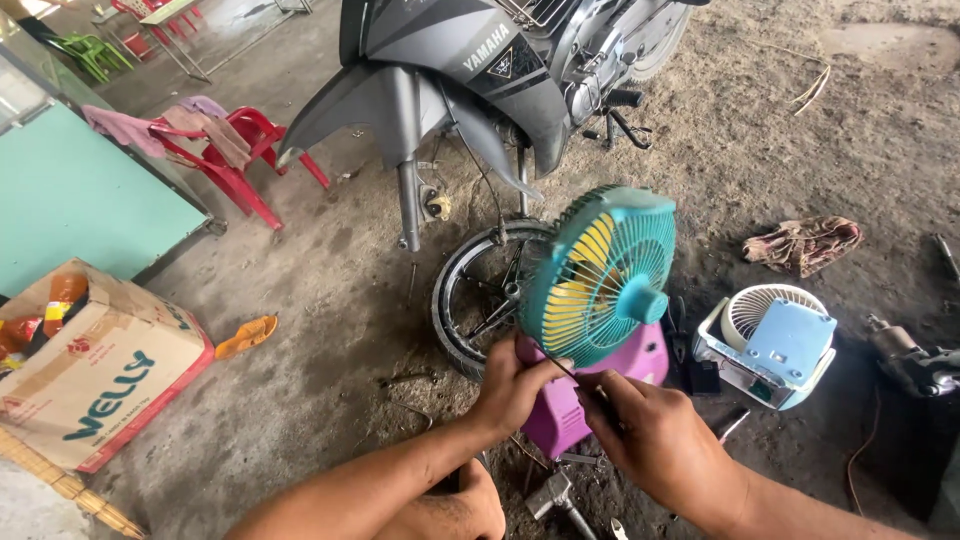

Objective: Repairing and cleaning a small portable electric fan in a workshop setting.

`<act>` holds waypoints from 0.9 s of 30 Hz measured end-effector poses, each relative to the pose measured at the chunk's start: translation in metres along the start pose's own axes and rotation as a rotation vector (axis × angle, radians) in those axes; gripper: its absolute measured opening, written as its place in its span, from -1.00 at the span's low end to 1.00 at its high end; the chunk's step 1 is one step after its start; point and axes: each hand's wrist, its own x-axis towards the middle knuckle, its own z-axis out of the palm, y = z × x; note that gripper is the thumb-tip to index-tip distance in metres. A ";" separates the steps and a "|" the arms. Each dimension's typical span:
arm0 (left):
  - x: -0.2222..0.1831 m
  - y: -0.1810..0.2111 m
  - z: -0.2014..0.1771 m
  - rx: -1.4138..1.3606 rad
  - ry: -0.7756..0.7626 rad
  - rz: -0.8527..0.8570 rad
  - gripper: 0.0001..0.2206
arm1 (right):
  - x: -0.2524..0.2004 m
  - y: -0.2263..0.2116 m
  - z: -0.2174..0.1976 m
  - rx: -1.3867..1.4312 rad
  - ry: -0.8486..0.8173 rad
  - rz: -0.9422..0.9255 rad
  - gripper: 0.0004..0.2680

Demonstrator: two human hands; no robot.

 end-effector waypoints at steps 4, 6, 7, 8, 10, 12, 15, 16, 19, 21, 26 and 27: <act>-0.005 0.005 -0.004 0.221 -0.038 0.117 -0.61 | 0.001 0.001 0.002 0.061 -0.204 0.421 -0.74; -0.009 0.017 -0.002 0.271 -0.041 0.098 -0.65 | -0.005 0.010 0.012 0.123 -0.171 0.441 -0.78; -0.010 0.024 -0.001 0.319 -0.045 0.082 -0.69 | -0.008 0.015 0.017 0.183 -0.135 0.459 -0.81; -0.010 0.021 0.000 0.317 -0.047 0.080 -0.69 | -0.006 0.011 0.014 0.182 -0.135 0.462 -0.81; -0.014 0.015 0.002 0.199 -0.062 -0.048 -0.67 | -0.003 0.001 0.008 0.081 -0.170 0.376 -0.76; -0.015 0.001 0.002 0.259 -0.053 -0.058 -0.75 | -0.006 0.008 0.015 -0.013 -0.175 0.280 -0.73; -0.017 -0.001 0.006 0.339 -0.032 -0.108 -0.79 | -0.010 0.018 0.021 -0.218 -0.212 0.136 -0.68; -0.017 0.002 0.007 0.360 -0.022 -0.144 -0.76 | -0.011 0.022 0.023 -0.330 -0.241 0.086 -0.67; -0.018 -0.009 0.007 0.411 -0.041 -0.228 -0.77 | -0.008 0.032 0.022 -0.494 -0.328 -0.056 -0.69; -0.020 -0.027 0.004 0.378 -0.079 -0.287 -0.80 | -0.005 0.035 0.019 -0.536 -0.351 -0.131 -0.65; -0.022 -0.035 0.004 0.370 -0.131 -0.402 -0.84 | -0.005 0.042 0.016 -0.739 -0.334 -0.374 -0.75; -0.022 -0.034 0.004 0.395 -0.118 -0.402 -0.85 | -0.005 0.045 0.016 -0.819 -0.291 -0.476 -0.71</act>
